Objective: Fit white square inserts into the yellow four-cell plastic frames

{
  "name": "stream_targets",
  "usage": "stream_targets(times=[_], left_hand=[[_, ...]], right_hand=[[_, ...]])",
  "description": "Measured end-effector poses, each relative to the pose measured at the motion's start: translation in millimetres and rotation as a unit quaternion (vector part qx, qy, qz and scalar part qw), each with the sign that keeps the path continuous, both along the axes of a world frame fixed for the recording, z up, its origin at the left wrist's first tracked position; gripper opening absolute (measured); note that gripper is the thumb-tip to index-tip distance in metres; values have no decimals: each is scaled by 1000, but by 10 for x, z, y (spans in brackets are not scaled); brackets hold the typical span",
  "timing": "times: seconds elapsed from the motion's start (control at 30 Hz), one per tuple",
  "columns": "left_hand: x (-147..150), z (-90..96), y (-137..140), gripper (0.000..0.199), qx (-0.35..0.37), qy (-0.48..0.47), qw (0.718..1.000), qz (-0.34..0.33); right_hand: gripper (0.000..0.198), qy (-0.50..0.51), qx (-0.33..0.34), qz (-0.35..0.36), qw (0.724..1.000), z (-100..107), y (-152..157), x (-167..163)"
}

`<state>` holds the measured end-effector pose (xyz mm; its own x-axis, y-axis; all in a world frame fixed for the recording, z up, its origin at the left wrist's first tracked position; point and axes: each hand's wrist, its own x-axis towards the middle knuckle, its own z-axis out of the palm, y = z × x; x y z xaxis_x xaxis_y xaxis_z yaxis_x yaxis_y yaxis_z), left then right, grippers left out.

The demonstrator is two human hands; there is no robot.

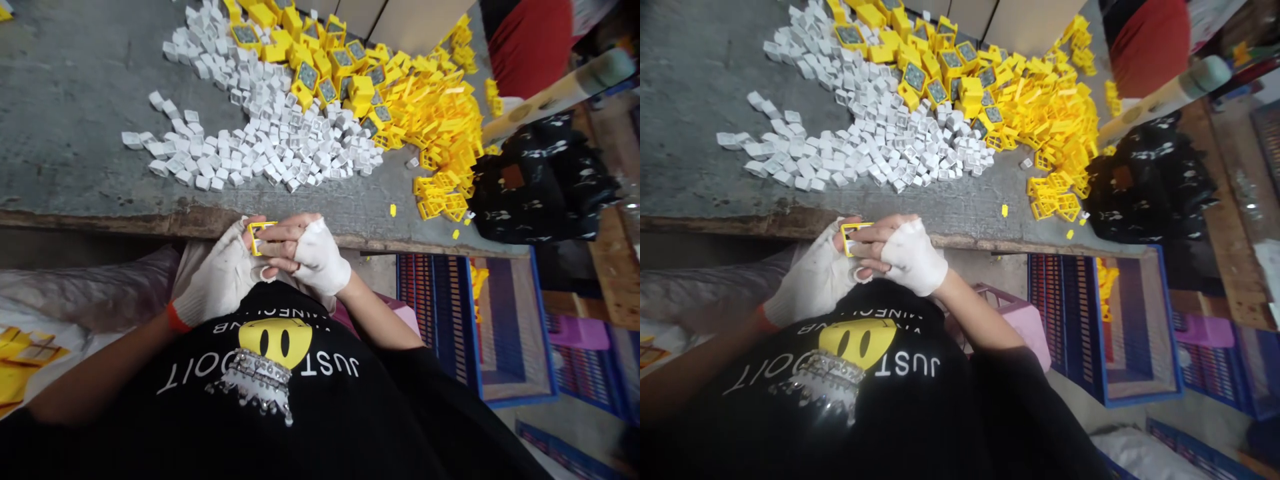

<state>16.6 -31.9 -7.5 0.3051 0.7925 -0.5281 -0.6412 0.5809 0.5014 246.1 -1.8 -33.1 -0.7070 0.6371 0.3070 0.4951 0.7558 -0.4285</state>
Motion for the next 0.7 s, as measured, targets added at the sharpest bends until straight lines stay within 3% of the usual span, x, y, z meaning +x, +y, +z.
stream_targets(times=[0.07, 0.1, 0.2, 0.27, 0.37, 0.47, 0.6, 0.7], left_hand=[[0, -3, 28, 13, -35, 17, 999, 4], [-1, 0, 39, 14, -50, 28, 998, 7], [-5, 16, 52, 24, -69, 55, 996, 14], [-8, 25, 49, 31, -57, 66, 996, 7], [-13, 24, 47, 37, -36, 82, 996, -11], [-20, 9, 53, 40, -34, 93, 995, -15], [-19, 2, 48, 36, -32, 75, 997, -13], [2, 16, 46, 28, -33, 48, 998, -27]], right_hand=[[33, -37, 11, -35, 999, 37, 115, 150], [32, -51, 22, -92, 994, 56, 192, 239], [32, -107, 43, -294, 949, 82, 466, 447], [28, -161, 40, -342, 925, 58, 641, 468], [25, -214, 33, -326, 920, -22, 824, 350], [25, -204, 34, -326, 922, -71, 866, 228], [20, -129, 31, -311, 941, 75, 637, 207], [24, -67, 12, -219, 973, 268, 343, 217]])
